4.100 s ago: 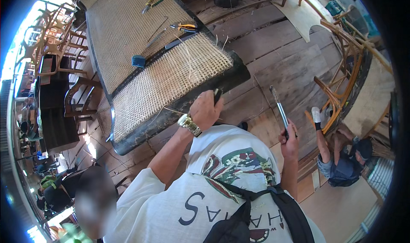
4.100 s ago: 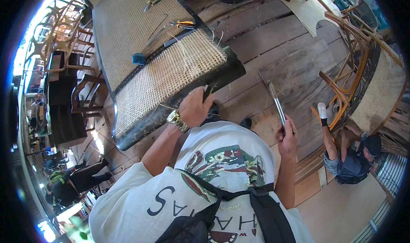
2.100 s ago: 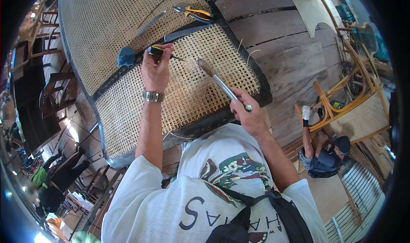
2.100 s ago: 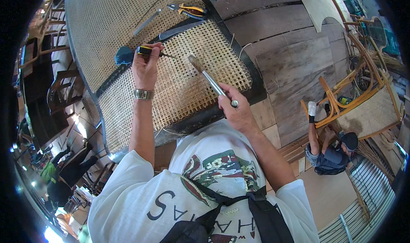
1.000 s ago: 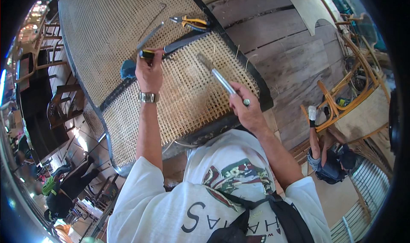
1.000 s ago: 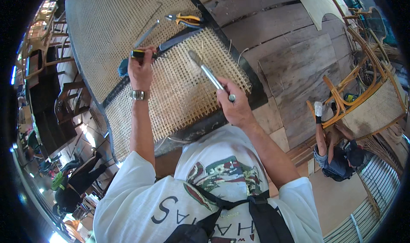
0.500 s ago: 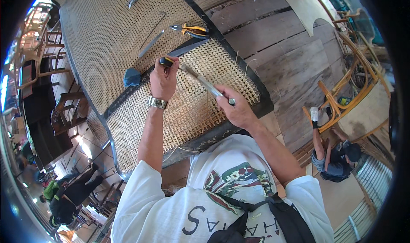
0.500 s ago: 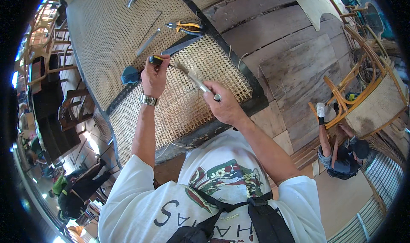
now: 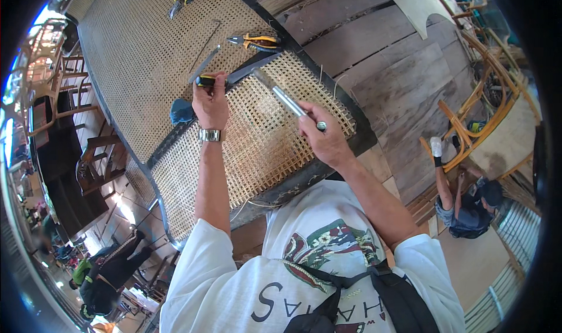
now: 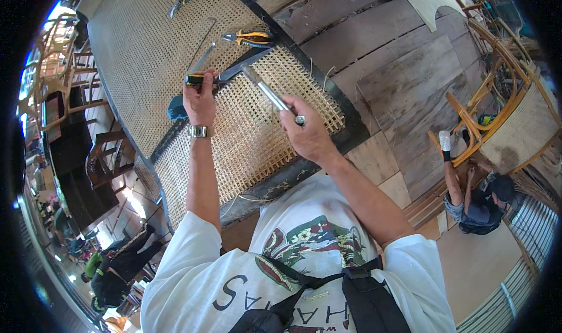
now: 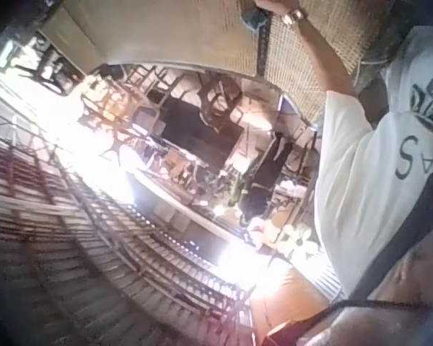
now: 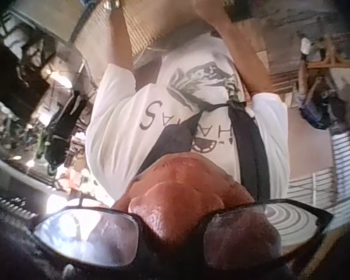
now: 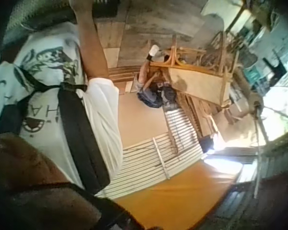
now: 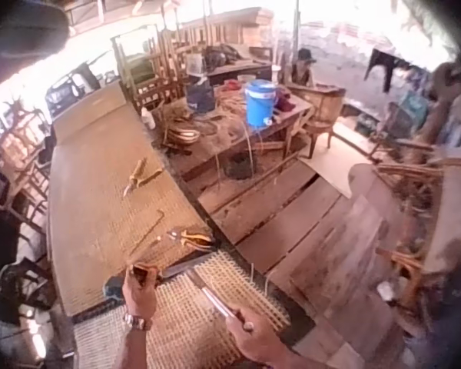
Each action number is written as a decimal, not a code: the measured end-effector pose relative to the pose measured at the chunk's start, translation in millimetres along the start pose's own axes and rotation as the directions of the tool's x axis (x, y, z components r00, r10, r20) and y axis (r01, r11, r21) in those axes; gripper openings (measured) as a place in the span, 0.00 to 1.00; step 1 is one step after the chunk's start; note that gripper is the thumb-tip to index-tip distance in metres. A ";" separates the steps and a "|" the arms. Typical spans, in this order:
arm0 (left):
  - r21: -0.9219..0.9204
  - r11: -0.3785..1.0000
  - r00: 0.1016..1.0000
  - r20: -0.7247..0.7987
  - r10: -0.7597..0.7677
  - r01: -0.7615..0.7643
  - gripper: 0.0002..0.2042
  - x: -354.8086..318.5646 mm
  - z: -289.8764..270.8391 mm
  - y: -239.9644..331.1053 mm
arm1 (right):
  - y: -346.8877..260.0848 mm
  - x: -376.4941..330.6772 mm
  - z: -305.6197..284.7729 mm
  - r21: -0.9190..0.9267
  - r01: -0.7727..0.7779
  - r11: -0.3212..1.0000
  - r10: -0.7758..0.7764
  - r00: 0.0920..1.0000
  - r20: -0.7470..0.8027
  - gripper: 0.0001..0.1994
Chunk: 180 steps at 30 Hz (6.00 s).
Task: Using a screwdriver and hammer to secure rattan weaving onto a chair frame.
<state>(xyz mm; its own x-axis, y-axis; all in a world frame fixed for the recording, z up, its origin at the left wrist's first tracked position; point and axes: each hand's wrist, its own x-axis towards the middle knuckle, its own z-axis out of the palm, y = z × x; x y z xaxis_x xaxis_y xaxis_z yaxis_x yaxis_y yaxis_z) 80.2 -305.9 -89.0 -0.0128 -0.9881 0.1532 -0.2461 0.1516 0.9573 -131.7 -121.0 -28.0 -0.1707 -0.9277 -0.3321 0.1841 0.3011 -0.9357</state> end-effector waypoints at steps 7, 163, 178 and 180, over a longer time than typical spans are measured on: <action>0.196 0.980 0.996 0.093 0.016 -0.034 0.10 7.3 14.8 1.9 | 6.1 0.9 -11.9 -0.010 -0.034 0.999 0.034 0.998 -0.050 0.17; 0.200 0.978 0.957 0.289 -0.003 -0.057 0.11 -116.7 11.8 91.3 | 25.4 -177.6 -124.9 0.576 -0.175 0.798 0.170 0.983 0.063 0.18; 0.172 0.975 0.946 0.315 0.084 -0.144 0.15 -126.9 10.8 115.7 | -2.3 -165.9 -120.3 0.397 -0.106 0.912 0.107 0.994 0.020 0.17; 0.301 0.940 0.927 0.373 0.042 -0.164 0.15 -130.1 9.6 115.5 | 0.2 -170.1 -120.1 0.400 -0.101 0.911 0.098 0.995 0.029 0.17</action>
<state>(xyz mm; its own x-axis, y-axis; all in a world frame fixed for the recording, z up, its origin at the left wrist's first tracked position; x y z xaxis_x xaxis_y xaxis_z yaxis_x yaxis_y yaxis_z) 44.2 -160.0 -0.6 -0.3839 -0.9189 0.0909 -0.5205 0.2966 0.8007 -218.9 63.4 14.0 -0.1234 -0.8998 -0.4184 0.5718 0.2801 -0.7711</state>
